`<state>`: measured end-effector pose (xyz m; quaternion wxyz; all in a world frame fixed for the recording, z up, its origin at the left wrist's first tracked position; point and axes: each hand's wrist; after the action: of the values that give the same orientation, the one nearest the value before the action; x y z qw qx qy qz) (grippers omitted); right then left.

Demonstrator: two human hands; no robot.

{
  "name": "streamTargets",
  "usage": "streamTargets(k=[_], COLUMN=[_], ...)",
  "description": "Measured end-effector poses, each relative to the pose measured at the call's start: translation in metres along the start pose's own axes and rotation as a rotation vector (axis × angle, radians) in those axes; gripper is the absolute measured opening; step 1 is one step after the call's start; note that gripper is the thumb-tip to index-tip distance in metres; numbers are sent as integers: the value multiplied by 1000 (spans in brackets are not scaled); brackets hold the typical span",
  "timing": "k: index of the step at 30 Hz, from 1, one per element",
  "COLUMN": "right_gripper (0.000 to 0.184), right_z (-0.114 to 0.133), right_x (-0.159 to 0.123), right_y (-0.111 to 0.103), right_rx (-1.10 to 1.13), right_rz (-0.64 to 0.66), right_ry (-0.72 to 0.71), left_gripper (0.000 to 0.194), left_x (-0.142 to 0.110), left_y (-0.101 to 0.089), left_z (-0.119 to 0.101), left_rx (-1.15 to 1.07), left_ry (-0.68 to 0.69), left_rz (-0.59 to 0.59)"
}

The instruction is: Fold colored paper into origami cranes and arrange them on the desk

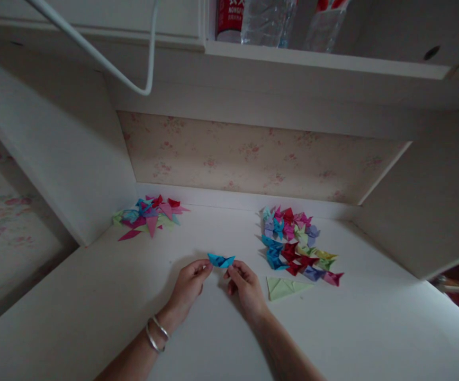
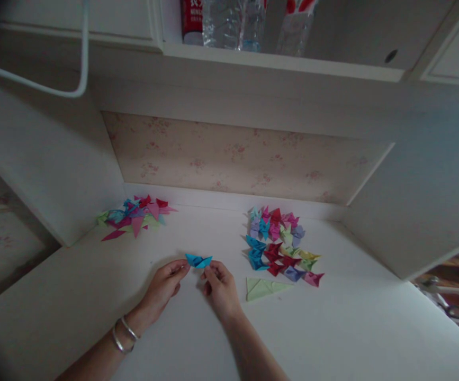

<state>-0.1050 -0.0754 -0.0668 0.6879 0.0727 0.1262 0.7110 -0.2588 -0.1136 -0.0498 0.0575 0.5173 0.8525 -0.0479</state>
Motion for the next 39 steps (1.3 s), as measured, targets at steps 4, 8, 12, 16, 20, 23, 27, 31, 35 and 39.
streamTargets(k=[4,8,12,16,20,23,27,31,35,39], right_gripper=[33,33,35,35,38,44,48,43,38,37], right_z=[-2,-3,-3,-5,-2,6,14,14,11,12], right_x=[0,0,0,0,-1,-2,-4,-4,-2,-2], right_y=[0,1,1,1,2,4,3,2,3,4], right_rx=[-14,-21,-24,-35,-20,0,25,33,14,23], right_rz=[2,2,2,13,-21,-68,-85,-107,-119,-109], right_ry=[-1,5,17,-2,22,32,73,66,23,28], left_gripper=[43,45,45,45,46,46,46,48,50,49], left_x=[1,2,2,2,0,-1,-1,-1,0,0], left_y=[0,0,0,0,0,1,2,3,3,2], left_z=[2,5,7,5,2,1,2,3,3,4], left_rx=[-15,-24,-31,-22,-5,7,49,72,93,100], left_ry=[8,7,12,0,-12,6,46,52,54,57], left_rz=[-12,1,23,29,13,8,19,30,32,28])
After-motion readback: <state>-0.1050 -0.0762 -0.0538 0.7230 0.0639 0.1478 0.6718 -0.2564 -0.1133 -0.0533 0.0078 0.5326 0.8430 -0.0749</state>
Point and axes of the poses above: each hand's wrist, its own x-axis towards the middle knuckle, its own y-axis out of the palm, z = x × y, and after that the axes turned 15 degrees about -z, right-handed
